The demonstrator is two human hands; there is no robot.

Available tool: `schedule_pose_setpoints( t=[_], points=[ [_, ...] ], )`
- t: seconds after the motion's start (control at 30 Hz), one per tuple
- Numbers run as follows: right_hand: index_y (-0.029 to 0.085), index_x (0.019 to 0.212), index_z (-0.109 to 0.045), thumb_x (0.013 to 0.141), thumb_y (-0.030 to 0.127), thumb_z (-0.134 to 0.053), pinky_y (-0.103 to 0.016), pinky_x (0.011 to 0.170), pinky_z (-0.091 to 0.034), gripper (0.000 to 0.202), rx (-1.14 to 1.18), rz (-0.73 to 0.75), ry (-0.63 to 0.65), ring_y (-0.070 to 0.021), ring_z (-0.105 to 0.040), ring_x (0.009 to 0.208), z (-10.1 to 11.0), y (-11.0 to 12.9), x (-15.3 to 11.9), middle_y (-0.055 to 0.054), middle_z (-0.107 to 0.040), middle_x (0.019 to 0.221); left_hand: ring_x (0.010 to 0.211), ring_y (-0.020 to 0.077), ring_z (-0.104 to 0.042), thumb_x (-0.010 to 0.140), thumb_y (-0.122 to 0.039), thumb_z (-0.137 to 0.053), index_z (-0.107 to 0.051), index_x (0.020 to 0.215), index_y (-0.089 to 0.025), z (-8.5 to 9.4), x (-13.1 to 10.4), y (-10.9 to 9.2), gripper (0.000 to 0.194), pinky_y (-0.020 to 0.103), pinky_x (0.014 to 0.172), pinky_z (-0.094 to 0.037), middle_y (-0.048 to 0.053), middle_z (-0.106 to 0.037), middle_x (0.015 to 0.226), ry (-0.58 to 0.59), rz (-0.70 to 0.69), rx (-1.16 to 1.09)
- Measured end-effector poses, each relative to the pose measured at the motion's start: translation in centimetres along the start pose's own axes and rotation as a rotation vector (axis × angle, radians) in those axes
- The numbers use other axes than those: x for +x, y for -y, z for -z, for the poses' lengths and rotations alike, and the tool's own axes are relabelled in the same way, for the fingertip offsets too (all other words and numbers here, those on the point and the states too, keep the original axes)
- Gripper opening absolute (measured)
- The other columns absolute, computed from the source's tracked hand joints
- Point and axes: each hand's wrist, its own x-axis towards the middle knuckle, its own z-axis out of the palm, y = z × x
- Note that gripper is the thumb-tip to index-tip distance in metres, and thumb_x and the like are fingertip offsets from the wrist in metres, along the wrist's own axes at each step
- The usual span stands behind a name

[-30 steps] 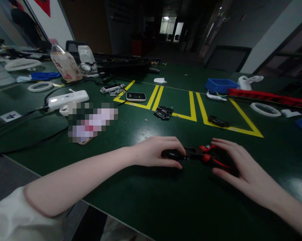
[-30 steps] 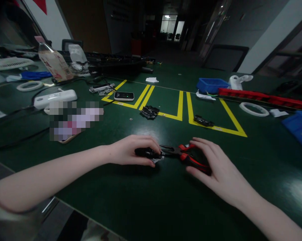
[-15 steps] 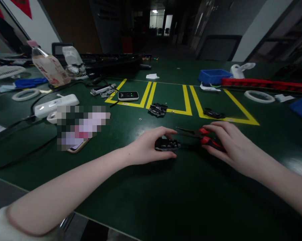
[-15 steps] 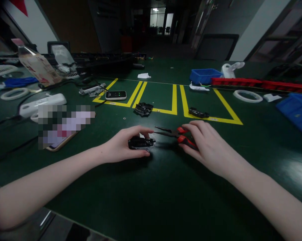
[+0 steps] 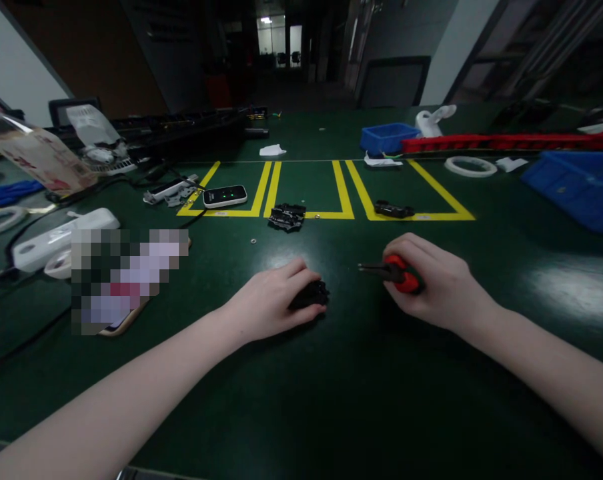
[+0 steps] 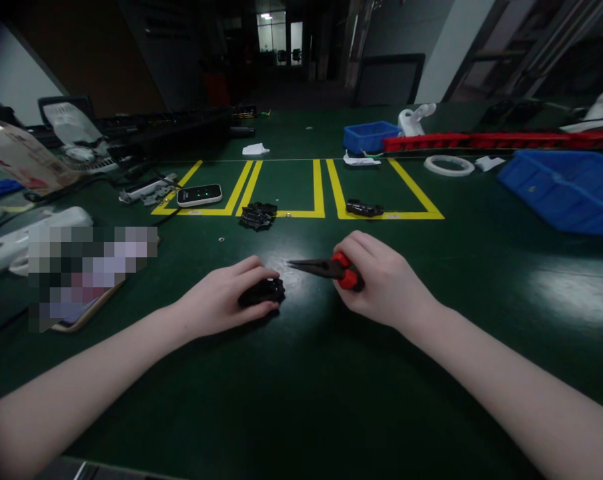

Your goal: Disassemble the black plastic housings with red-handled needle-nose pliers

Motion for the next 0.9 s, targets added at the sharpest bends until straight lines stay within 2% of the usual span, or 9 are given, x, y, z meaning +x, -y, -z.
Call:
schedule_pose_setpoints(
  t=[0.07,0.13,0.33,0.43,0.5,0.67,0.8,0.87,0.9],
  points=[
    [0.024,0.093,-0.051,0.083,0.024,-0.055,-0.037,0.062,-0.053,0.01,0.004,0.048,-0.03,-0.022,-0.06,0.078,-0.3,-0.1,-0.2,-0.006,-0.058,0.089,0.089,0.0202,-0.062,0.094,-0.038,-0.057,-0.054,0.126,-0.016,-0.1,0.1,0.1,0.039,0.035,0.072,-0.056,0.009,-0.058,0.115,-0.009,-0.024,0.102],
    [0.023,0.094,-0.053,0.083,0.022,-0.055,-0.038,0.064,-0.052,0.011,-0.031,0.076,-0.057,-0.0226,-0.06,0.079,-0.5,-0.1,-0.2,-0.007,-0.06,0.09,0.093,0.0215,-0.061,0.094,-0.038,-0.058,-0.055,0.125,-0.015,-0.2,0.2,0.1,0.038,0.037,0.076,-0.055,0.009,-0.058,0.114,-0.023,-0.043,0.15],
    [0.022,0.112,-0.06,0.081,0.017,-0.055,-0.052,0.082,-0.05,0.033,-0.196,0.122,-0.061,-0.0338,-0.062,0.104,-0.1,0.0,-0.1,-0.013,-0.066,0.108,0.095,0.0214,-0.061,0.094,-0.037,-0.059,-0.055,0.119,-0.016,-0.2,0.2,0.1,0.033,0.037,0.079,-0.056,0.008,-0.057,0.115,-0.011,-0.025,0.109],
    [0.025,0.12,-0.058,0.082,0.018,-0.054,-0.055,0.089,-0.048,0.039,-0.18,0.075,-0.085,-0.0348,-0.059,0.113,0.0,0.0,-0.4,-0.012,-0.064,0.117,0.095,0.0203,-0.061,0.093,-0.036,-0.061,-0.055,0.119,-0.017,-0.2,0.2,0.0,0.033,0.035,0.077,-0.057,0.007,-0.058,0.116,-0.009,-0.008,0.065],
    [0.026,0.117,-0.059,0.083,0.023,-0.055,-0.052,0.084,-0.05,0.034,-0.128,0.036,-0.086,-0.0329,-0.062,0.106,-0.1,-0.1,-0.5,-0.011,-0.065,0.114,0.096,0.0208,-0.061,0.093,-0.036,-0.061,-0.055,0.12,-0.016,-0.3,0.3,0.0,0.035,0.036,0.078,-0.056,0.007,-0.059,0.116,-0.012,-0.021,0.078],
    [0.026,0.088,-0.058,0.083,0.033,-0.064,-0.036,0.06,-0.05,0.01,0.167,-0.084,-0.054,-0.0197,-0.062,0.069,-0.1,0.5,-0.7,-0.002,-0.065,0.08,0.105,0.0249,-0.06,0.095,-0.037,-0.058,-0.051,0.13,-0.015,-0.7,0.5,0.0,0.042,0.04,0.087,-0.053,0.01,-0.061,0.123,-0.029,-0.088,0.224],
    [0.026,0.08,-0.058,0.089,0.035,-0.06,-0.031,0.051,-0.043,0.014,0.287,-0.23,-0.038,-0.0142,-0.054,0.054,0.4,1.6,-0.3,0.002,-0.06,0.067,0.118,0.0283,-0.057,0.095,-0.042,-0.057,-0.043,0.141,-0.014,-0.5,0.3,-0.3,0.055,0.044,0.097,-0.047,0.013,-0.058,0.135,-0.032,-0.14,0.278],
    [0.025,0.077,-0.059,0.089,0.038,-0.062,-0.031,0.052,-0.044,0.017,0.348,-0.301,-0.008,-0.0144,-0.054,0.054,0.6,1.8,0.0,0.002,-0.06,0.065,0.126,0.0297,-0.053,0.094,-0.048,-0.058,-0.039,0.144,-0.015,-0.3,0.1,-0.4,0.063,0.047,0.105,-0.04,0.014,-0.055,0.141,-0.059,-0.192,0.229],
    [0.025,0.078,-0.06,0.088,0.039,-0.062,-0.031,0.053,-0.045,0.018,0.366,-0.326,0.007,-0.015,-0.056,0.056,0.7,1.8,0.1,0.002,-0.061,0.067,0.127,0.029,-0.052,0.095,-0.046,-0.056,-0.041,0.143,-0.015,-0.3,0.0,-0.4,0.06,0.047,0.107,-0.037,0.014,-0.055,0.142,-0.095,-0.226,0.185]
  ],
)
